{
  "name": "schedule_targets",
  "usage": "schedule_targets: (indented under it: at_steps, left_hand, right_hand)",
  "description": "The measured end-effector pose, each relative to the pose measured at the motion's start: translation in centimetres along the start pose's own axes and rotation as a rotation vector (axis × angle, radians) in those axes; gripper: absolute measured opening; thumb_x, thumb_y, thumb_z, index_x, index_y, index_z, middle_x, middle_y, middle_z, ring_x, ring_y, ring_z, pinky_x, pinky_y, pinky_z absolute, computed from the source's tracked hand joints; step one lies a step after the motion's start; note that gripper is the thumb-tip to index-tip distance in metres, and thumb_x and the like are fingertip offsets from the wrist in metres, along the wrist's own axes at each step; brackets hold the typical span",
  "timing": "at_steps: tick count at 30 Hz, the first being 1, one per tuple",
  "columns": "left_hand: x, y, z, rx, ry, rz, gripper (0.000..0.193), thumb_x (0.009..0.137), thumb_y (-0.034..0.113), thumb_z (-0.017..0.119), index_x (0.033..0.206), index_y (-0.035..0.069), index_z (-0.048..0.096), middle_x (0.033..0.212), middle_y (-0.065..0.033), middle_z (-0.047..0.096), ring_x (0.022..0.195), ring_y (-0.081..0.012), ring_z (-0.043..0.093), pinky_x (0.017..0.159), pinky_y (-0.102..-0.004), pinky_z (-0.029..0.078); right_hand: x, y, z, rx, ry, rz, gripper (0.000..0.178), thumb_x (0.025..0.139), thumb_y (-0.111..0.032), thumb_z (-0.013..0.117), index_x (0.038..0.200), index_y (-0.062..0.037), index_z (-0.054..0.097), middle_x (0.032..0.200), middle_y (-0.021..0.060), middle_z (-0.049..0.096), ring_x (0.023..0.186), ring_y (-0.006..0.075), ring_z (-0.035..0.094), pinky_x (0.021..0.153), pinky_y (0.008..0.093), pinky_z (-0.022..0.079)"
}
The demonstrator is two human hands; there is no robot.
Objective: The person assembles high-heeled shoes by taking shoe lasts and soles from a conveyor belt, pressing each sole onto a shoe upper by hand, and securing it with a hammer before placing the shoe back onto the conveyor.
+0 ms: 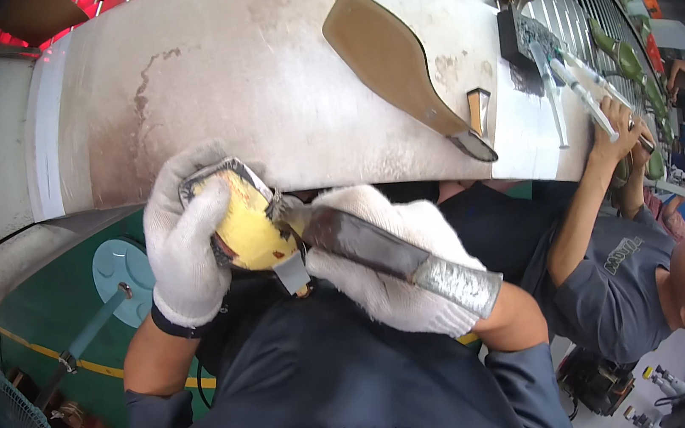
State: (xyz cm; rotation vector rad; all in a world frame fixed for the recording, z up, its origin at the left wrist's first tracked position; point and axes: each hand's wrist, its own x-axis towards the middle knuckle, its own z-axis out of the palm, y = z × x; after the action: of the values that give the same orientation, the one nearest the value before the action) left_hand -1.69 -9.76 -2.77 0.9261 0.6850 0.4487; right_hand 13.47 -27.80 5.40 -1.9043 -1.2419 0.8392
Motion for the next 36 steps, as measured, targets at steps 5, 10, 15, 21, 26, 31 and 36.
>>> schedule_targets:
  at_steps: [5, 10, 15, 21, 26, 31, 36]
  left_hand:
    - [0.2, 0.4, 0.1, -0.127, -0.028, -0.036, 0.032, 0.103, 0.001, 0.064, 0.134, -0.007, 0.062, 0.116, -0.0206, 0.077, 0.105, -0.0244, 0.077, 0.095, -0.0374, 0.063]
    - [0.4, -0.2, 0.2, -0.027, -0.001, -0.005, 0.035, 0.103, 0.002, 0.063, 0.137, -0.009, 0.060, 0.118, -0.0224, 0.076, 0.105, -0.0266, 0.076, 0.097, -0.0370, 0.062]
    - [-0.2, 0.4, 0.0, -0.124, -0.034, 0.015, 0.036, 0.102, 0.002, 0.061, 0.137, -0.008, 0.059, 0.121, -0.0258, 0.075, 0.107, -0.0305, 0.076, 0.099, -0.0411, 0.062]
    - [-0.8, 7.2, 1.5, -0.116, -0.093, 0.192, 0.034, 0.107, 0.012, 0.060, 0.138, -0.001, 0.060, 0.122, -0.0283, 0.074, 0.108, -0.0368, 0.077, 0.097, -0.0490, 0.065]
    - [2.7, 13.0, 2.9, 0.061, -0.258, 0.569, 0.047, 0.111, 0.020, 0.056, 0.155, 0.001, 0.053, 0.142, -0.0297, 0.067, 0.127, -0.0417, 0.072, 0.107, -0.0531, 0.062]
    - [6.4, 14.1, 3.1, 0.107, -0.222, 0.627, 0.041, 0.112, 0.013, 0.057, 0.149, -0.004, 0.057, 0.138, -0.0299, 0.070, 0.123, -0.0360, 0.073, 0.107, -0.0478, 0.062]
    - [8.0, 14.5, 3.5, 0.014, -0.353, 0.529, 0.041, 0.114, 0.017, 0.056, 0.150, -0.003, 0.057, 0.136, -0.0289, 0.070, 0.123, -0.0388, 0.073, 0.106, -0.0497, 0.063]
  right_hand:
    - [-0.5, -1.5, -1.4, -0.098, 0.167, -0.050, 0.041, 0.098, -0.009, 0.077, 0.138, -0.0034, 0.069, 0.095, 0.0107, 0.078, 0.082, 0.0238, 0.078, 0.078, 0.0311, 0.061]
    - [0.9, -0.5, -0.3, 0.026, -0.044, 0.091, 0.029, 0.102, -0.009, 0.071, 0.128, 0.0026, 0.073, 0.094, 0.0178, 0.075, 0.079, 0.0294, 0.074, 0.073, 0.0385, 0.059]
    - [0.6, 0.0, -3.5, -0.034, 0.268, -0.171, 0.032, 0.098, -0.009, 0.080, 0.128, 0.0008, 0.074, 0.099, 0.0161, 0.074, 0.086, 0.0270, 0.074, 0.078, 0.0362, 0.058]
    - [3.0, 4.6, -14.5, -0.785, 0.480, 0.052, 0.024, 0.098, -0.026, 0.076, 0.113, -0.0074, 0.077, 0.095, 0.0175, 0.076, 0.087, 0.0361, 0.075, 0.077, 0.0424, 0.059]
    - [6.4, 9.5, -18.5, -1.013, 0.441, -0.054, 0.022, 0.095, -0.027, 0.075, 0.108, -0.0094, 0.079, 0.096, 0.0150, 0.078, 0.090, 0.0377, 0.076, 0.081, 0.0492, 0.060]
    - [8.0, 9.6, -18.6, -1.190, 0.256, 0.013, 0.025, 0.094, -0.024, 0.073, 0.112, -0.0080, 0.081, 0.101, 0.0161, 0.077, 0.099, 0.0384, 0.074, 0.088, 0.0494, 0.059]
    - [3.5, 5.7, -12.5, -0.710, 0.320, -0.100, 0.029, 0.091, -0.031, 0.079, 0.096, -0.0032, 0.076, 0.100, 0.0198, 0.075, 0.098, 0.0398, 0.073, 0.087, 0.0488, 0.058]
